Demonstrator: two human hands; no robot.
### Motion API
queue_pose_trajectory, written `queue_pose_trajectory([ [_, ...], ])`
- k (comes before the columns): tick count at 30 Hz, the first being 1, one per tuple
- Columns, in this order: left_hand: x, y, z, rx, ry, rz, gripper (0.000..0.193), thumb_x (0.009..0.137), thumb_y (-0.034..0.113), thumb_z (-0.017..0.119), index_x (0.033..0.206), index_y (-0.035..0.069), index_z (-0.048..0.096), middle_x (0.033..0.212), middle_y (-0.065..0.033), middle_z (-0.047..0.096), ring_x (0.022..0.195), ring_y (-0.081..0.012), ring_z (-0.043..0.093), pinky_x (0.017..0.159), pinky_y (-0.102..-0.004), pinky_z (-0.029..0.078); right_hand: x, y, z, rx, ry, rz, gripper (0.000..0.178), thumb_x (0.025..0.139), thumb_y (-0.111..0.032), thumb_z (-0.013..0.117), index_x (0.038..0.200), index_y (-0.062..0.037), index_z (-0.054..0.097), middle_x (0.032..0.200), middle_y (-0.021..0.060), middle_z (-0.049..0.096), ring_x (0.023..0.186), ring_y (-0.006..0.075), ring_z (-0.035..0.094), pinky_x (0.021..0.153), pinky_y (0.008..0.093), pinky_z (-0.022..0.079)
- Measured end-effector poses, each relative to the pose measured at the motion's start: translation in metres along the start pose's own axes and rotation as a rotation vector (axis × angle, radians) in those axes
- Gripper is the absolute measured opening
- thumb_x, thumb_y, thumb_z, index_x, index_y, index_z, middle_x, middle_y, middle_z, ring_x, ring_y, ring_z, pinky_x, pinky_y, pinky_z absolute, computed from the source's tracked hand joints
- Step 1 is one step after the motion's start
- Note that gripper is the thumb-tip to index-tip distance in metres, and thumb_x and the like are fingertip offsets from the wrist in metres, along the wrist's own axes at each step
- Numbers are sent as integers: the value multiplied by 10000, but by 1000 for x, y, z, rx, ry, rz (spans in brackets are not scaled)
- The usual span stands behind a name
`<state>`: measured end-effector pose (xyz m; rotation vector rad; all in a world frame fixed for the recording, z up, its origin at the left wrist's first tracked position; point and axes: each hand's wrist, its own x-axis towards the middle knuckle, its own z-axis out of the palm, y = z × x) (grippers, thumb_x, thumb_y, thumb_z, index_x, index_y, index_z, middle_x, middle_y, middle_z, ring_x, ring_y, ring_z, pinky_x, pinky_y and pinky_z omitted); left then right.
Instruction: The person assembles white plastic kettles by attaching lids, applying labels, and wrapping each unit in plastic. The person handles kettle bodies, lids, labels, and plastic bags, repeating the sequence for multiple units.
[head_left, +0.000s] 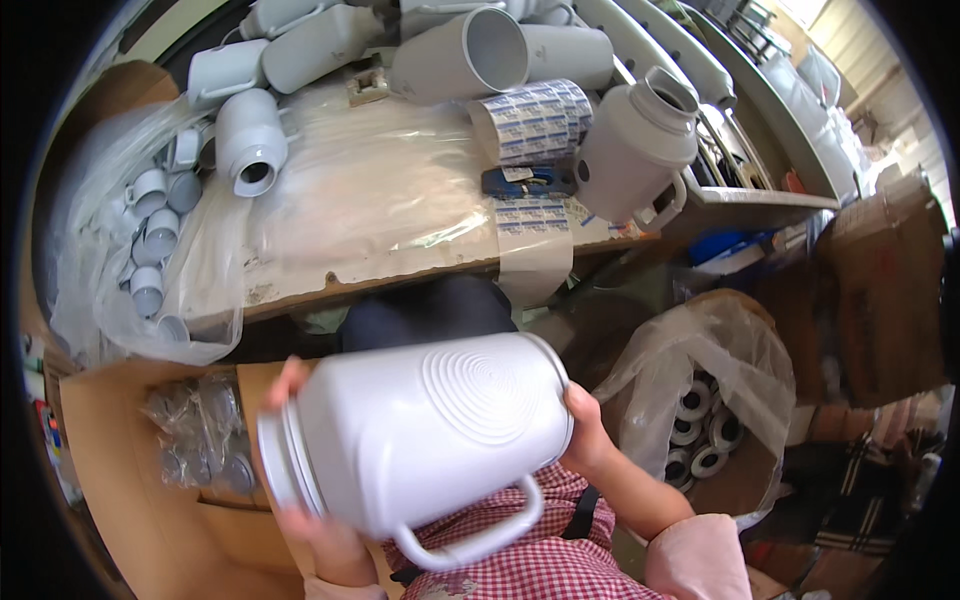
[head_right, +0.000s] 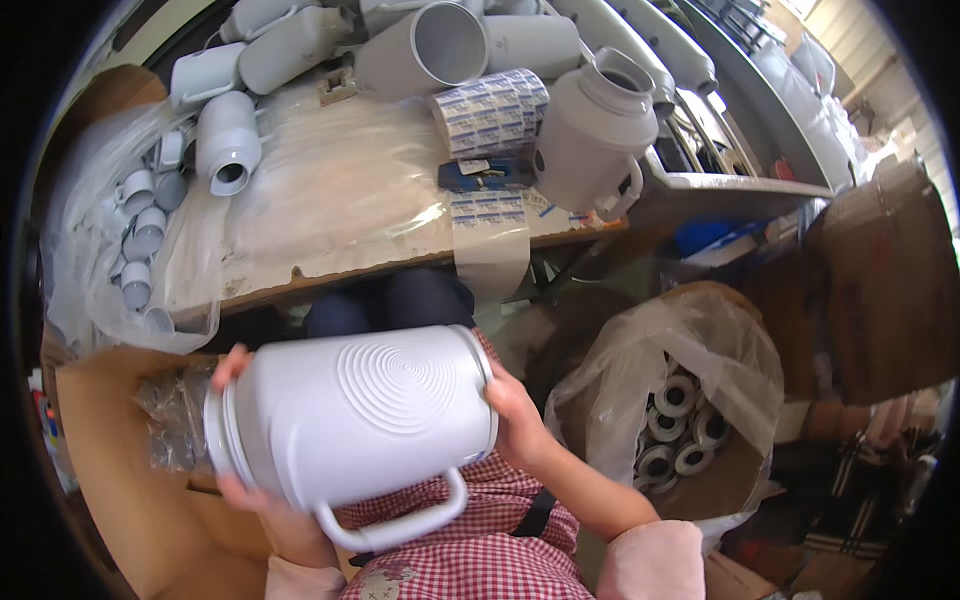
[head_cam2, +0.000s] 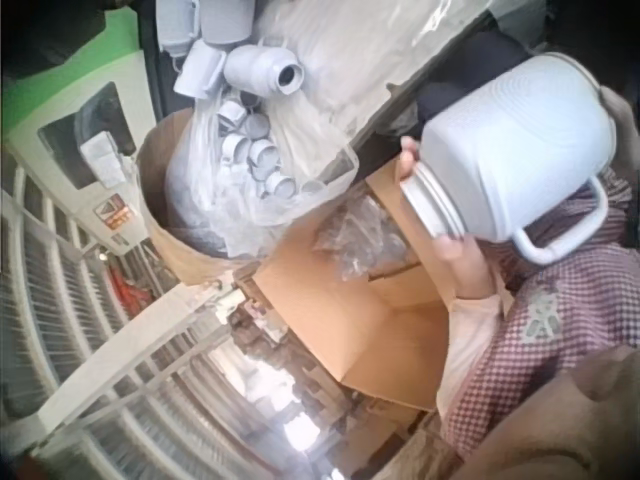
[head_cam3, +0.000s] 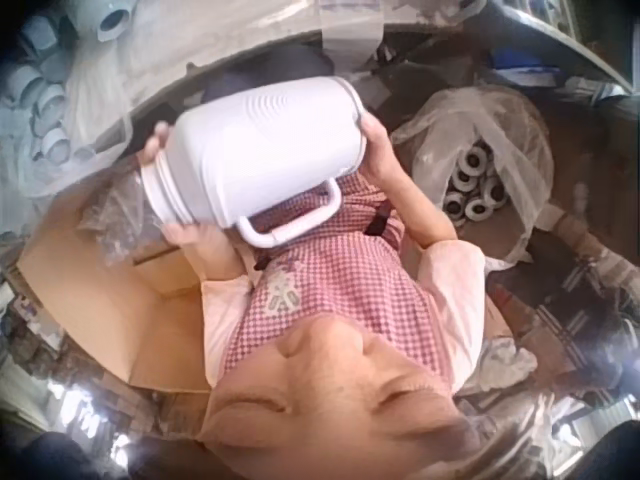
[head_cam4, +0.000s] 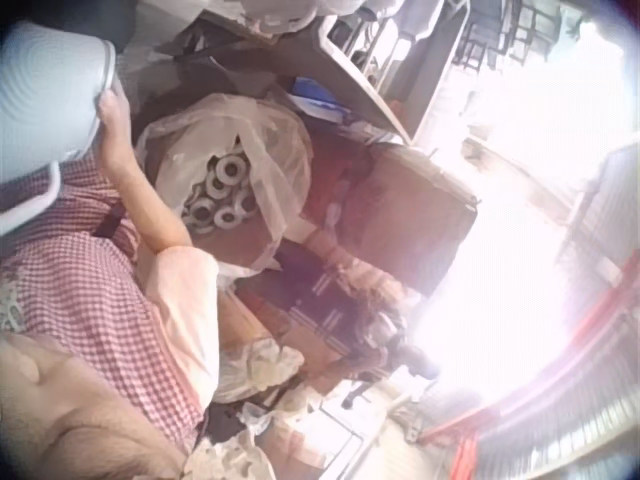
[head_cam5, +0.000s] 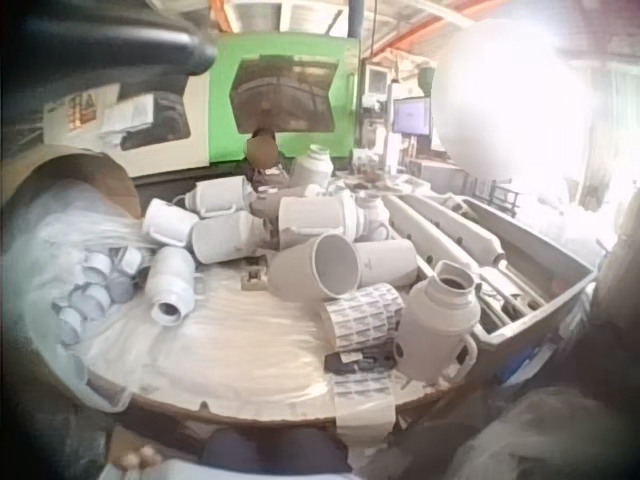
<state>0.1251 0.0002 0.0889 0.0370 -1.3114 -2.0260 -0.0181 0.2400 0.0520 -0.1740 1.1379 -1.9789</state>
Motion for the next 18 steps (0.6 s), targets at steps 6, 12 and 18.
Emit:
queue_pose_trajectory([
  [6,5,-20,-42,-225,388,-374,661,1073,583,427,1406,39,597,1376,-117,655,1274,-245,603,1091,-386,459,1,-10,11,-819,-113,-801,1439,597,-628,960,1637,74,255,1632,367,276,1498,476,376,1193,542,367],
  [12,-16,-40,-56,-183,466,-507,558,1066,577,466,1236,95,690,1155,-54,731,1078,-173,669,929,-331,529,-13,-52,28,-1096,-158,-868,1355,583,-681,950,1554,96,411,1561,424,330,1391,502,491,1099,538,463],
  [18,8,-33,-55,-62,557,-536,521,1068,528,484,1301,101,670,1262,-55,700,1147,-199,658,979,-372,535,-1,-73,35,-1147,-228,-704,1260,659,-585,945,1603,32,384,1629,371,264,1456,486,422,1155,515,405],
])
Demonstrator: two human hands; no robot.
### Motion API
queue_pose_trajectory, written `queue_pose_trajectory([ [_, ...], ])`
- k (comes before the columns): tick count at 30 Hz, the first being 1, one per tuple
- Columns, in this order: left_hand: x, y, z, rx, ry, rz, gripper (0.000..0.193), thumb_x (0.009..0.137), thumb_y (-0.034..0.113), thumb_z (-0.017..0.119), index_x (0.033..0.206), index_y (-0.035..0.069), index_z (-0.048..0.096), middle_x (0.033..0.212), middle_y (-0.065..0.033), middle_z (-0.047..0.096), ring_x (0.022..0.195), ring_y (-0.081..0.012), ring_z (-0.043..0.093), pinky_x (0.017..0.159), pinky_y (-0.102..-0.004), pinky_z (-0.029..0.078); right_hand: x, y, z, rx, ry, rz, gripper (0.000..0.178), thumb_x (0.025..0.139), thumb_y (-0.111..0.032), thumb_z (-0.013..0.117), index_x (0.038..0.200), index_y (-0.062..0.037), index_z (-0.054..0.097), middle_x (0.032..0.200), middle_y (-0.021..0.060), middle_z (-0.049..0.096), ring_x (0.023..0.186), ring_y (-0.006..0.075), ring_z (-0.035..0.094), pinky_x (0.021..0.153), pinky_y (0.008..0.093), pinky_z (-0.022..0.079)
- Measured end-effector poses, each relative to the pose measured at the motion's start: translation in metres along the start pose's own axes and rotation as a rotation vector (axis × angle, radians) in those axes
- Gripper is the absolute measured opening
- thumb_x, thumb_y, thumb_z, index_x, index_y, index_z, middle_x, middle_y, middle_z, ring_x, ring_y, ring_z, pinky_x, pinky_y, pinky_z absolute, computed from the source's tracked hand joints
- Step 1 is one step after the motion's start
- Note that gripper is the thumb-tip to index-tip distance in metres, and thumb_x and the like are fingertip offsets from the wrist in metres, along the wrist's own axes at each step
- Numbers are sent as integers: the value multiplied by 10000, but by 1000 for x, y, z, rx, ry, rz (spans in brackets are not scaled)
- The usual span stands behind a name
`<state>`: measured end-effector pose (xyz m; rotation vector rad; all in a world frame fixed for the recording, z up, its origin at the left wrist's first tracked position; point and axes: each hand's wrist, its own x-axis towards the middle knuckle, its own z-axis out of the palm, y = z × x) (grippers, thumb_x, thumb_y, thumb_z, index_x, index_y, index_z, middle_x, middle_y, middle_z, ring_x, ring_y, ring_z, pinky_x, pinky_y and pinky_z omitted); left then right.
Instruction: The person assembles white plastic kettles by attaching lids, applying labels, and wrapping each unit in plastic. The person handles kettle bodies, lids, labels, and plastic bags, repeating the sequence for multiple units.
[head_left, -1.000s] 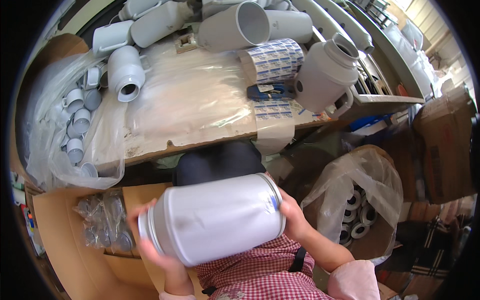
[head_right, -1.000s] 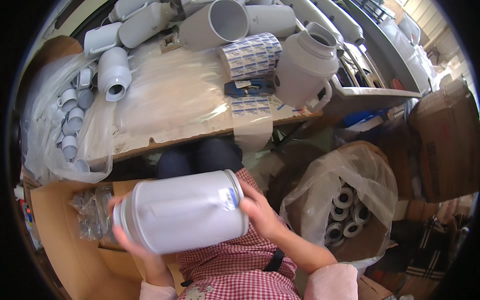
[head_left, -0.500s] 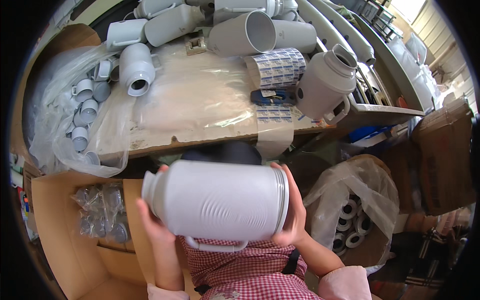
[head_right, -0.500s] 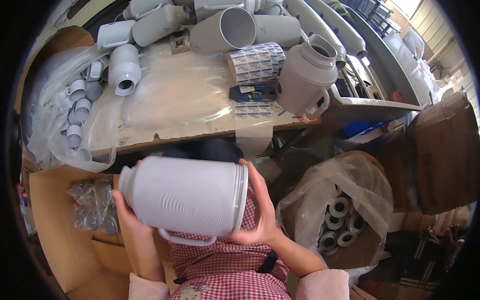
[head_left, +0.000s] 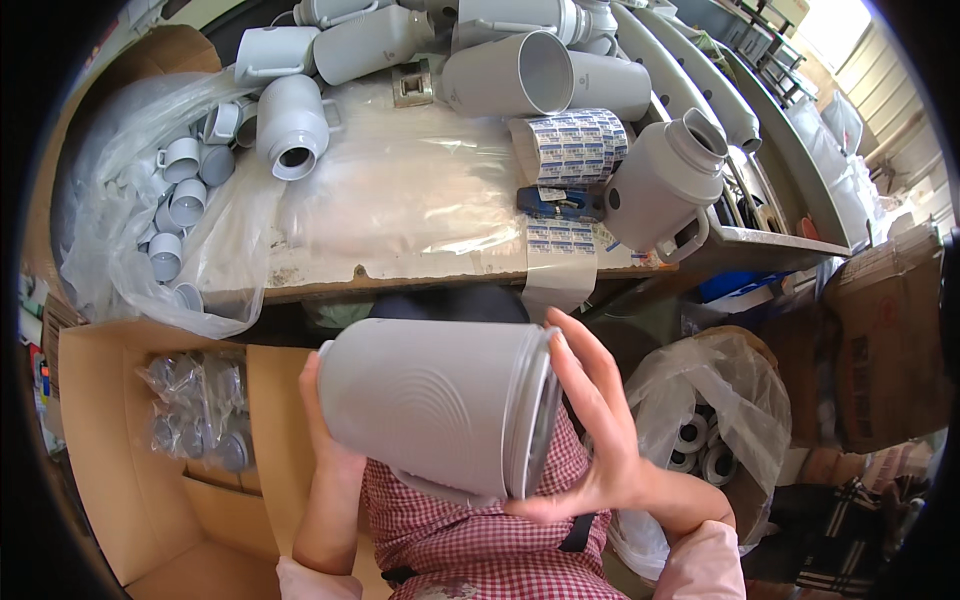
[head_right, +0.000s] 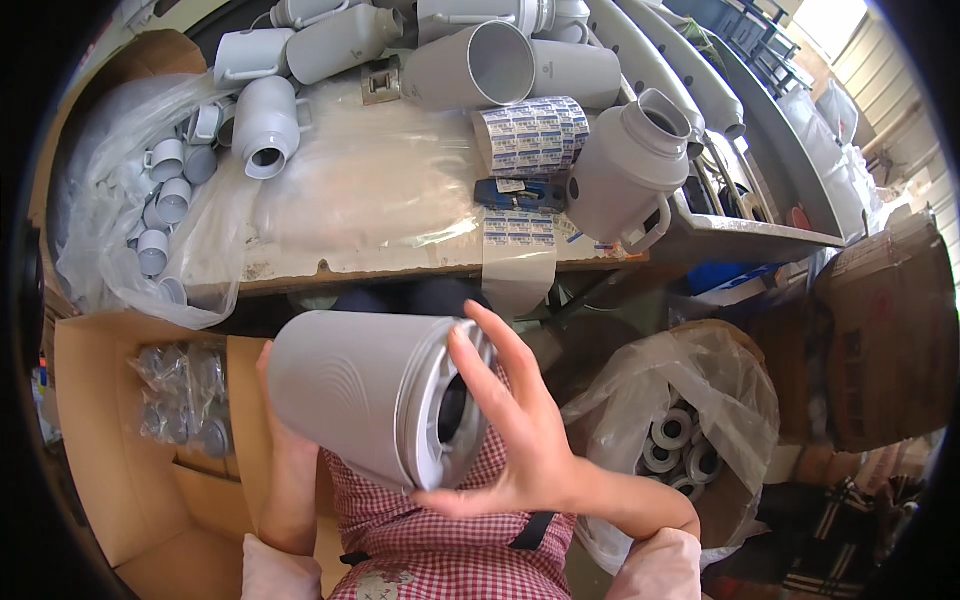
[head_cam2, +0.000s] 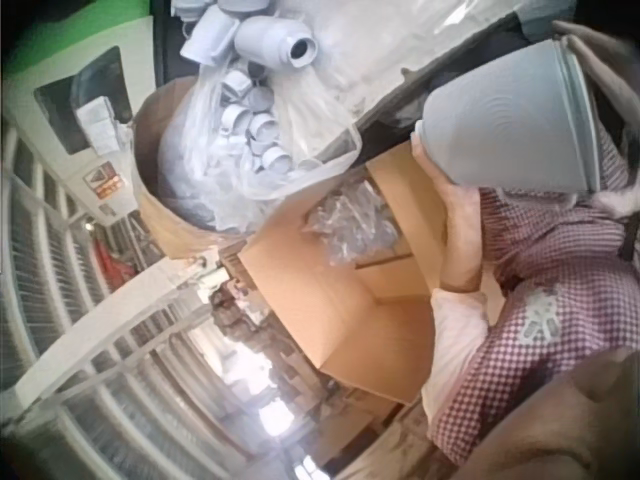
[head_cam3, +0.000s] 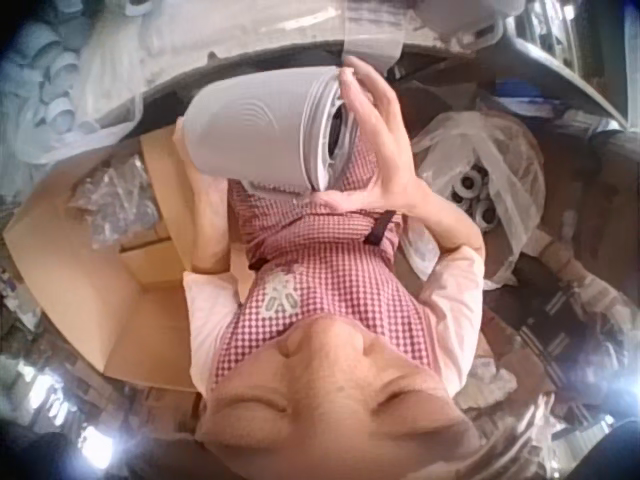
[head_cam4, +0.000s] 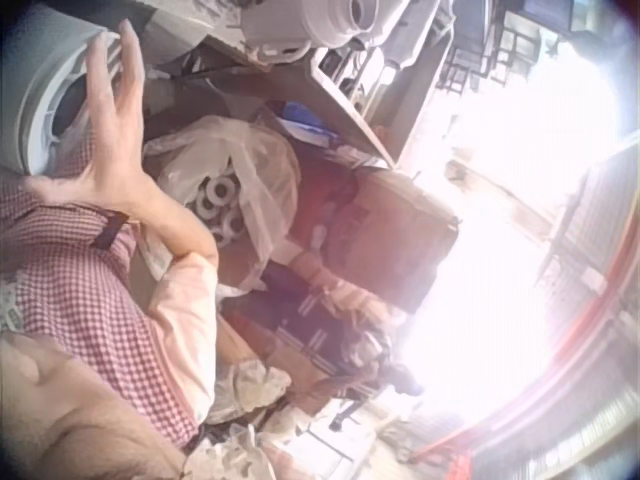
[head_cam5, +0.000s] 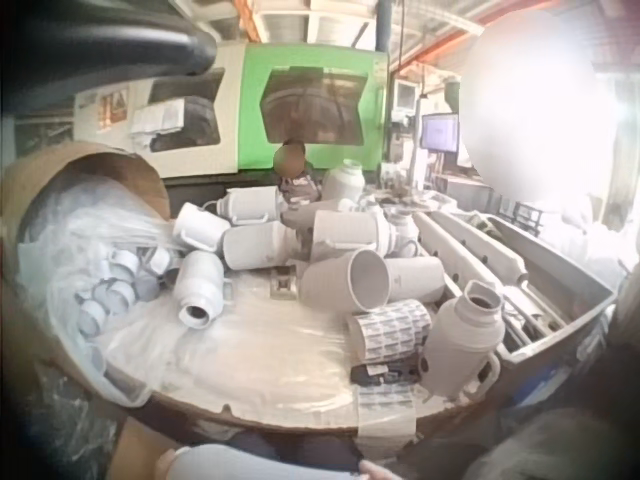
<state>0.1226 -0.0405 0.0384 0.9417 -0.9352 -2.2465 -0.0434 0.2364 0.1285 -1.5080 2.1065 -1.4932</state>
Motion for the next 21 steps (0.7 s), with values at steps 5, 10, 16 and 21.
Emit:
queue_pose_trajectory([
  [5,-16,32,24,-126,-47,296,669,1020,572,467,1371,19,599,1311,-142,671,1190,-291,652,993,-469,545,29,37,2,63,364,68,889,1001,-545,513,1654,10,276,1708,244,255,1580,368,275,1277,448,238],
  [10,-23,15,43,10,-258,194,683,1057,572,378,1335,-5,616,1275,-135,677,1174,-260,633,1018,-396,501,34,48,27,663,642,196,794,1113,-593,117,1663,-45,281,1731,155,275,1628,286,167,1312,441,73],
  [16,-8,1,37,-1,43,231,642,1066,565,417,1346,28,631,1285,-106,684,1256,-233,605,1033,-384,503,2,54,20,504,248,125,1158,912,-790,546,1700,-63,111,1778,159,37,1641,357,38,1304,539,58],
  [21,-15,7,53,73,225,235,591,1065,494,463,1382,14,604,1337,-141,658,1269,-247,612,1045,-417,522,-26,73,36,447,142,80,1257,817,-627,825,1682,-31,135,1722,227,150,1580,391,227,1254,517,266],
])
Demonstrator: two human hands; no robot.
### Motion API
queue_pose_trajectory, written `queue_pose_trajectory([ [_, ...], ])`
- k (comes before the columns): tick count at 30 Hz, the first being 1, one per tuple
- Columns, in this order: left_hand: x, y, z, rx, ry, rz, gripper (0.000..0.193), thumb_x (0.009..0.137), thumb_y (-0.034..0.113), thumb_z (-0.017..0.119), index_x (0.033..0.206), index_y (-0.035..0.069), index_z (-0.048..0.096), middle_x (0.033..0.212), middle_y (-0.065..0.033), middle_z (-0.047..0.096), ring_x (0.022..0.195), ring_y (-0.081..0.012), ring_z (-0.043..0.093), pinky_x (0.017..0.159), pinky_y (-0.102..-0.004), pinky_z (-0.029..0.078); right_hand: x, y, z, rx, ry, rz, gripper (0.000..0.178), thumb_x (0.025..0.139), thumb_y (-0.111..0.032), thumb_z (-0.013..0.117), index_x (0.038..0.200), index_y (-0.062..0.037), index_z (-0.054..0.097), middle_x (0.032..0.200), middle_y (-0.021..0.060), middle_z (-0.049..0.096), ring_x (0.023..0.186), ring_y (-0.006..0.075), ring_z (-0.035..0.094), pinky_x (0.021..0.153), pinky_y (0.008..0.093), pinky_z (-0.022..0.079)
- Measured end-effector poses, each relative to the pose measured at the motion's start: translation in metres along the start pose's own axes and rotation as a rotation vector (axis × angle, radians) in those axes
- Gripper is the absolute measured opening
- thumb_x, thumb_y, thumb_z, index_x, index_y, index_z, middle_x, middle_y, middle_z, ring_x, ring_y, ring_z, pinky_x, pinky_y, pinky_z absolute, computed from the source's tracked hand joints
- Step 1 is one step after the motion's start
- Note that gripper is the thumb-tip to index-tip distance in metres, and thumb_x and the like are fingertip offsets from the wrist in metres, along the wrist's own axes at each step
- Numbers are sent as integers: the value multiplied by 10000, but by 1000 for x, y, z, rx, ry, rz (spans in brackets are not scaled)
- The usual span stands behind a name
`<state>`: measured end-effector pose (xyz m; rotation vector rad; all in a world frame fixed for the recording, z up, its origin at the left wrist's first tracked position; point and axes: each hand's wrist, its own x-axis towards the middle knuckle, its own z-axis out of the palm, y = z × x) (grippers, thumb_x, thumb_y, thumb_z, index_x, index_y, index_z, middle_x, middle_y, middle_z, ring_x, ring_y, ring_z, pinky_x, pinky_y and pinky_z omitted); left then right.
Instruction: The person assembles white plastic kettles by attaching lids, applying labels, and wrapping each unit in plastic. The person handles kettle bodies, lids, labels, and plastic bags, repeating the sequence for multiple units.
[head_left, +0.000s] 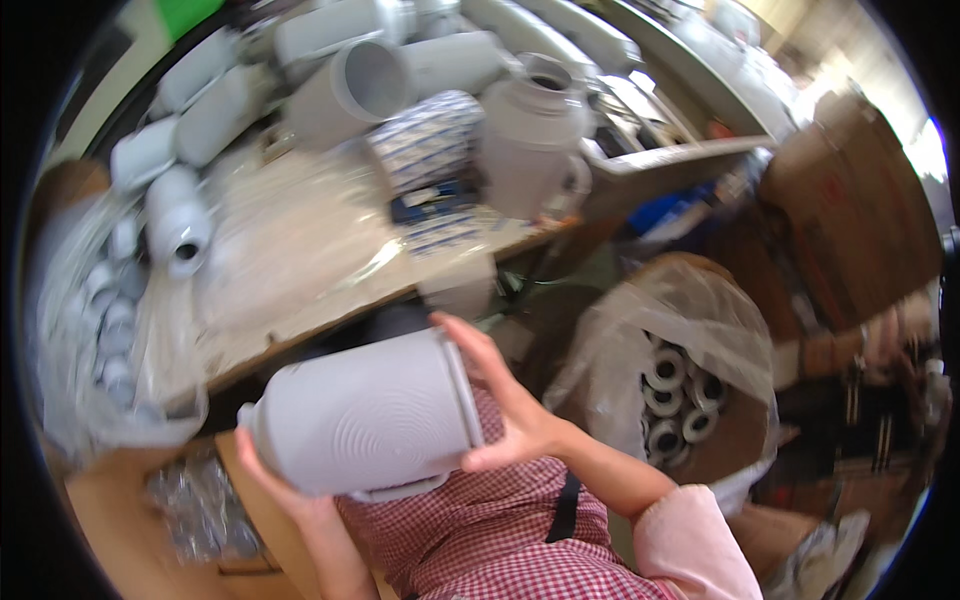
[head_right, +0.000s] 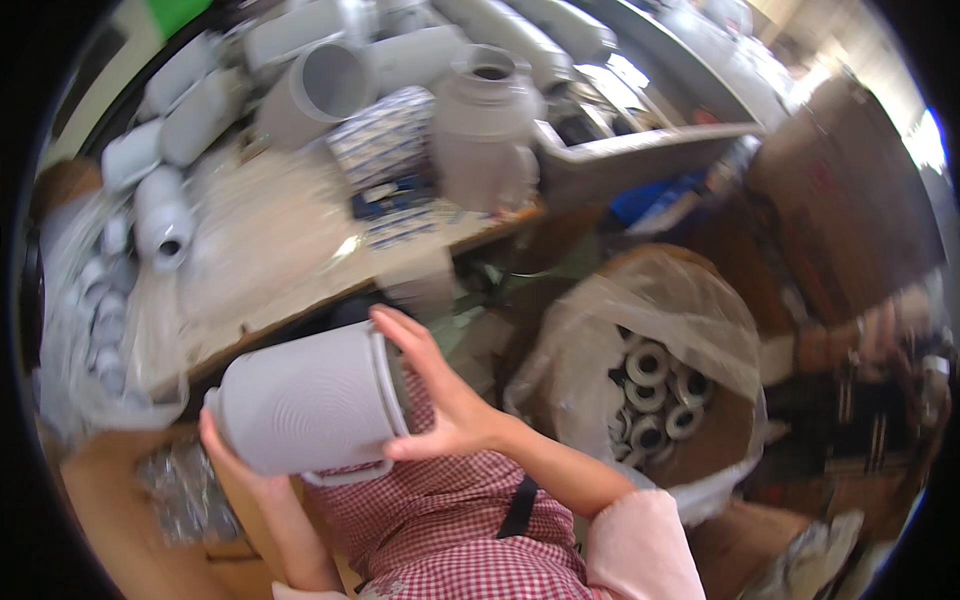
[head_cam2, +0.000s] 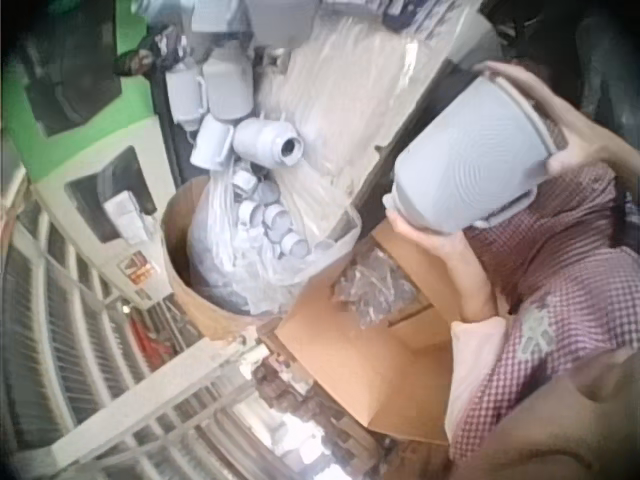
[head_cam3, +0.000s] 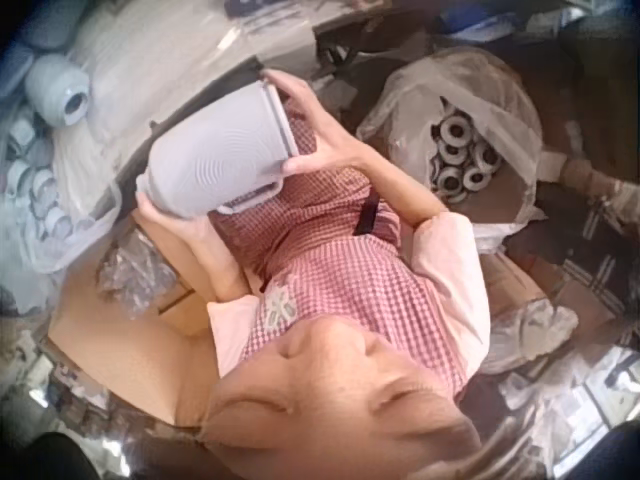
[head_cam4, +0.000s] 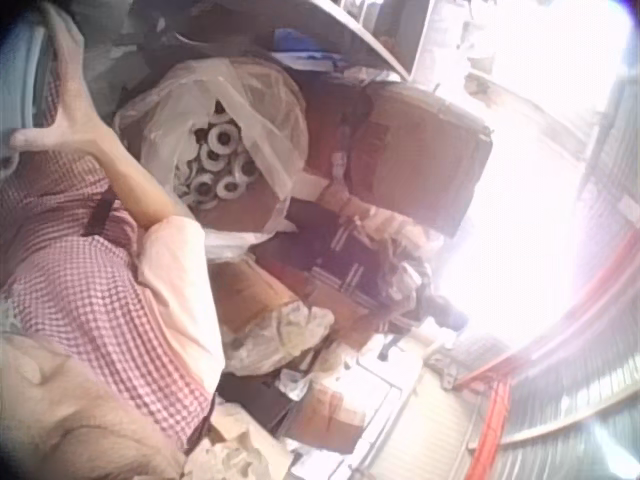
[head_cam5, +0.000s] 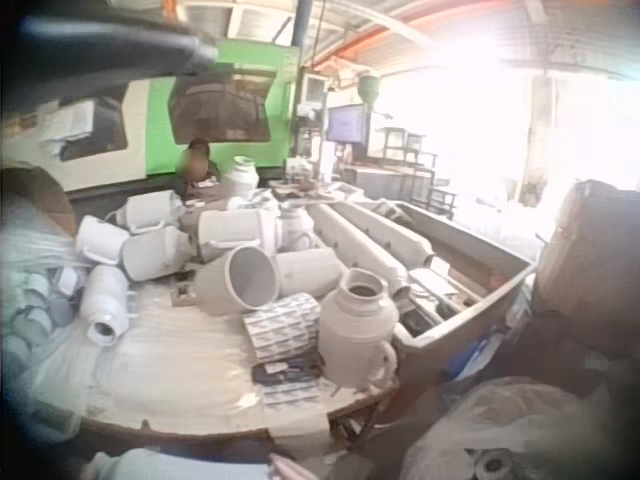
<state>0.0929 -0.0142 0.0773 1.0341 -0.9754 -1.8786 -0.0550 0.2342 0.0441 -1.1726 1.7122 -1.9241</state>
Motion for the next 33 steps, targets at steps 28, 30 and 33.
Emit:
queue_pose_trajectory([
  [28,-61,-25,98,485,-554,442,539,1026,406,514,1337,-11,652,1335,-178,678,1143,-290,674,953,-453,567,-30,-76,-4,-123,226,78,1082,862,-570,676,1704,-88,198,1617,270,292,1461,369,403,1177,464,355],
  [30,-60,-26,98,486,-557,441,528,1024,399,520,1328,-10,658,1330,-175,681,1130,-285,678,945,-446,569,-38,-56,-3,180,275,-26,1060,898,-594,615,1707,-78,165,1634,255,281,1477,376,375,1204,464,320],
  [33,-61,-27,99,498,-549,438,512,1022,389,528,1315,-8,667,1322,-172,685,1111,-277,684,932,-437,572,-40,-48,7,104,299,-75,1042,939,-601,592,1703,-50,146,1689,237,222,1532,376,308,1239,464,263],
])
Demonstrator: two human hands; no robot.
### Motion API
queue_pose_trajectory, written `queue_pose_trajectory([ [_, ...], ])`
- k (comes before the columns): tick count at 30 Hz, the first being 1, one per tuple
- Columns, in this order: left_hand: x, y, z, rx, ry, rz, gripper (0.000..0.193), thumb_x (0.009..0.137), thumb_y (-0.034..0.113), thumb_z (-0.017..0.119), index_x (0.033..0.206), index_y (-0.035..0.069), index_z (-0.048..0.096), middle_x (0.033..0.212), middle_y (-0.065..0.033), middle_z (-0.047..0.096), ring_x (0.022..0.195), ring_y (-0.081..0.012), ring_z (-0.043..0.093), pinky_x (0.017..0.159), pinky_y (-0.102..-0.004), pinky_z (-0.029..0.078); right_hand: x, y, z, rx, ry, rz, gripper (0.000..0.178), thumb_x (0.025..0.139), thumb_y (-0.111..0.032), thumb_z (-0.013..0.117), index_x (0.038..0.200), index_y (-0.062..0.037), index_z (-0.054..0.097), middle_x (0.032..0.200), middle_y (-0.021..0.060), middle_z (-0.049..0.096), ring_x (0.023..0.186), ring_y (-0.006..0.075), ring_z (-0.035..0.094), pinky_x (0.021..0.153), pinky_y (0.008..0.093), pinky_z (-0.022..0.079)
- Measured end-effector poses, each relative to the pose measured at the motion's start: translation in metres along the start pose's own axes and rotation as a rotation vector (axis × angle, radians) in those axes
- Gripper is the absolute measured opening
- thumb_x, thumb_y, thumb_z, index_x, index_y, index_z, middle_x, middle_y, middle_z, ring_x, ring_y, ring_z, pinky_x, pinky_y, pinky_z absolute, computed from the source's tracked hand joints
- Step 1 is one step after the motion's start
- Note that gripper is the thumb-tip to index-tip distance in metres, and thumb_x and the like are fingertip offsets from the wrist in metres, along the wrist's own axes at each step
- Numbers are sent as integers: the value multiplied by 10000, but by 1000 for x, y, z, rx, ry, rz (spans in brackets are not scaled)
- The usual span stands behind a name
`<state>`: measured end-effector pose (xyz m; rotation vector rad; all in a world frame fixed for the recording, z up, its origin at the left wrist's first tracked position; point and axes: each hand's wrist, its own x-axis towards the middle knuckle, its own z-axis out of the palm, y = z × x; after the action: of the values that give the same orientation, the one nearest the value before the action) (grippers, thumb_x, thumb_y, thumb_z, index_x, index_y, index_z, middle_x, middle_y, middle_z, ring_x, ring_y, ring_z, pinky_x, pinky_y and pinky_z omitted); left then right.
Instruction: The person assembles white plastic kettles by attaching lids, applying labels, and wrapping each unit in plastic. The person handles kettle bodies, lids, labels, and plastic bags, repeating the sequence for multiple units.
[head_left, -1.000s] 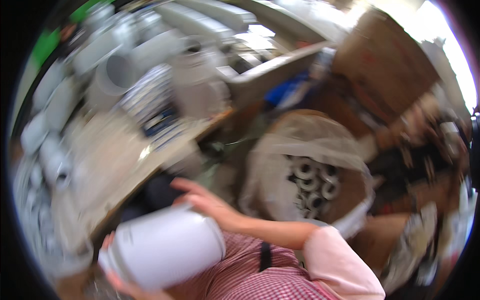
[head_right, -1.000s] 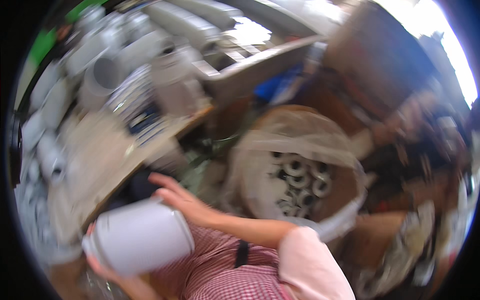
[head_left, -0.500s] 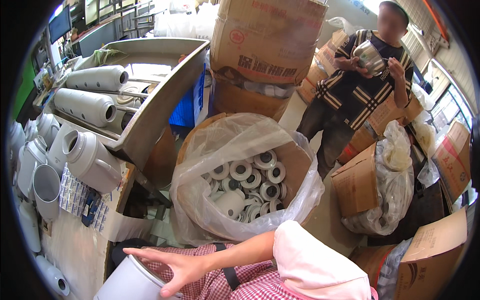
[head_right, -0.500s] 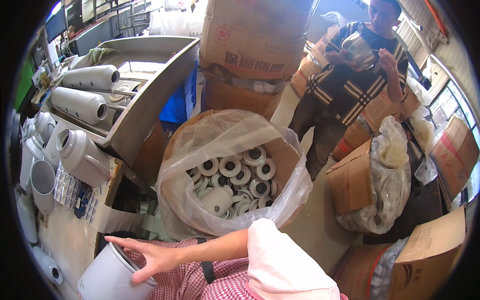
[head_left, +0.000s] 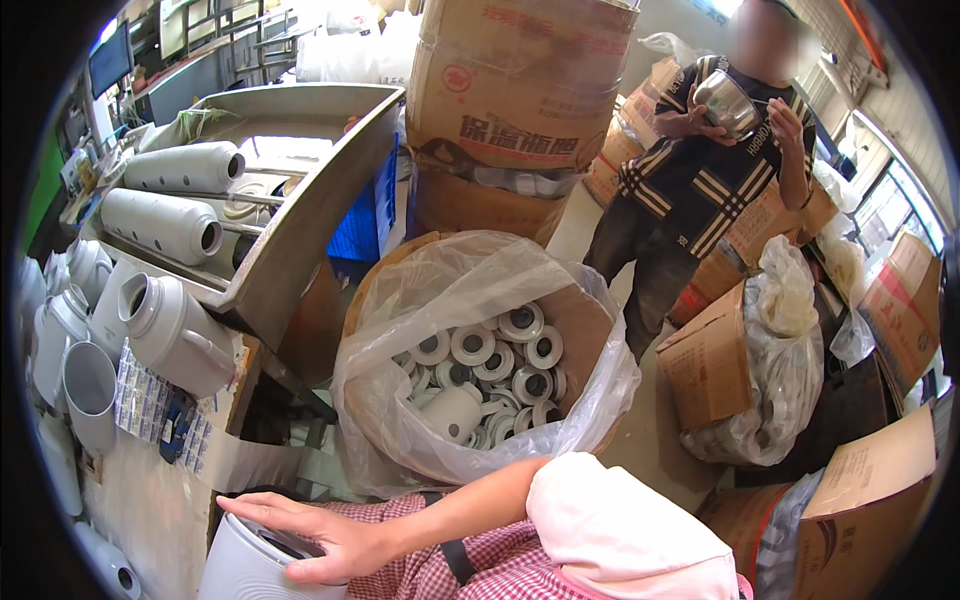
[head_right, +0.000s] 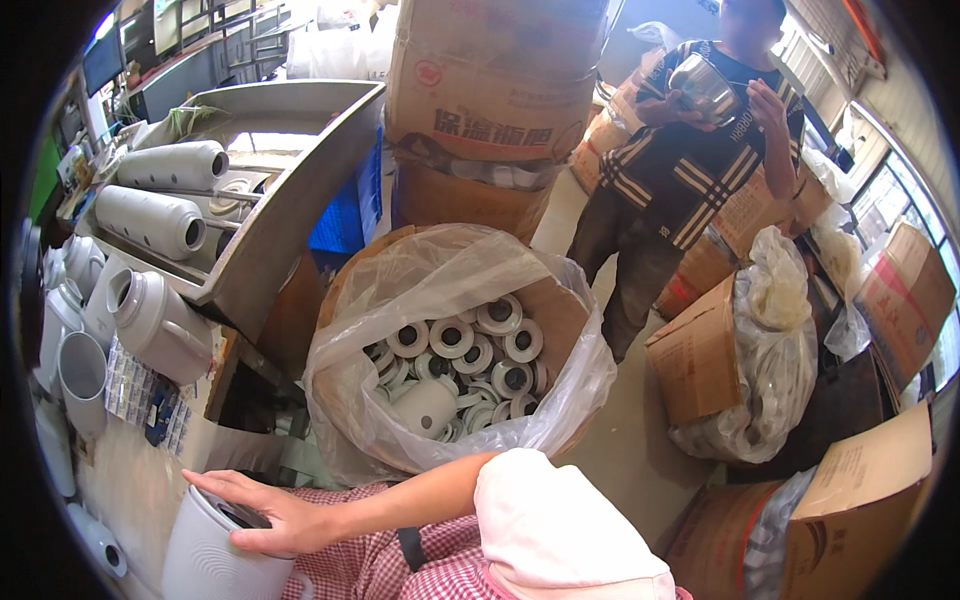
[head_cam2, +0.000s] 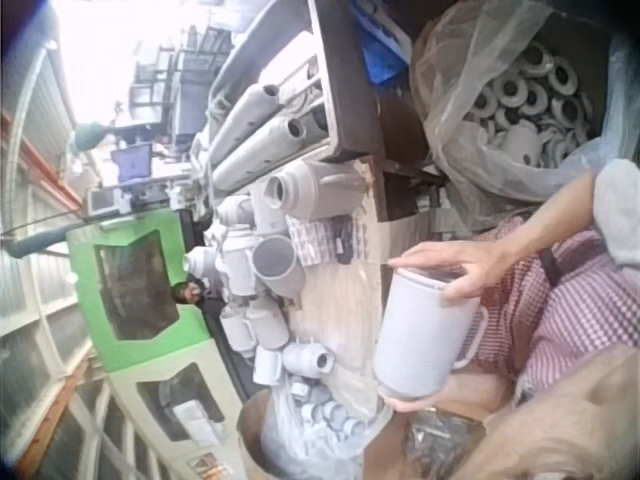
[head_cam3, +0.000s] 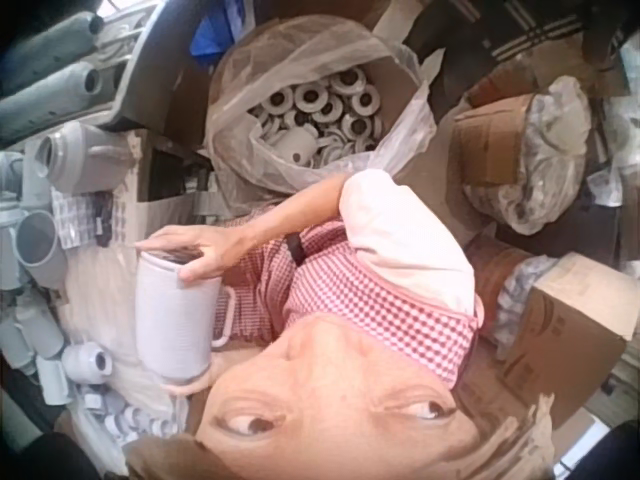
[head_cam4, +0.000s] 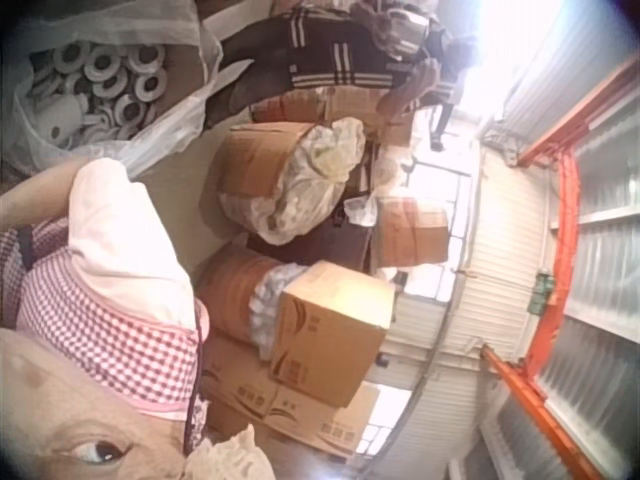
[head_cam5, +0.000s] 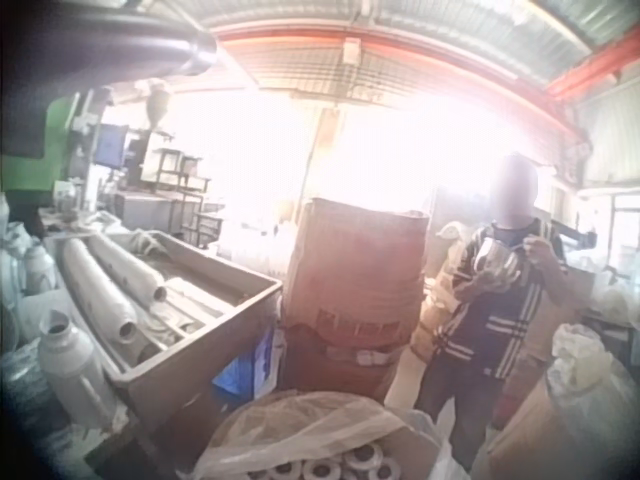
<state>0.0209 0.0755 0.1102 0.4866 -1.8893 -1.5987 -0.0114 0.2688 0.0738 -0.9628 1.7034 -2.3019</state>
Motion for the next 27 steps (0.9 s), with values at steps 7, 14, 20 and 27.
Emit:
queue_pose_trajectory([
  [7,-1,24,-12,31,51,-1,475,1016,364,548,1283,-2,689,1303,-163,694,1067,-258,699,903,-414,579,41,-53,-40,-407,-66,-45,1046,1011,-666,536,1698,-27,75,1776,174,58,1640,316,76,1309,473,100],
  [14,3,-21,-49,-583,302,-311,400,1040,379,530,1195,45,686,1192,-104,704,1070,-221,666,950,-364,543,34,-5,2,-85,160,107,894,1079,-681,121,1696,-34,138,1778,136,128,1642,302,86,1307,466,25],
  [20,6,-47,-76,-676,292,-365,334,1055,384,527,1168,82,614,1204,-108,684,1140,-232,652,980,-413,546,36,8,0,137,-63,273,1134,923,-754,579,1700,-65,123,1767,145,117,1641,289,67,1305,495,70],
  [27,8,-55,-92,-629,-85,151,463,1030,485,581,1261,84,575,1358,-145,620,1255,-275,608,1071,-468,510,-2,34,9,315,125,455,1061,882,-537,730,1684,-87,201,1663,246,327,1520,337,364,1230,489,294],
])
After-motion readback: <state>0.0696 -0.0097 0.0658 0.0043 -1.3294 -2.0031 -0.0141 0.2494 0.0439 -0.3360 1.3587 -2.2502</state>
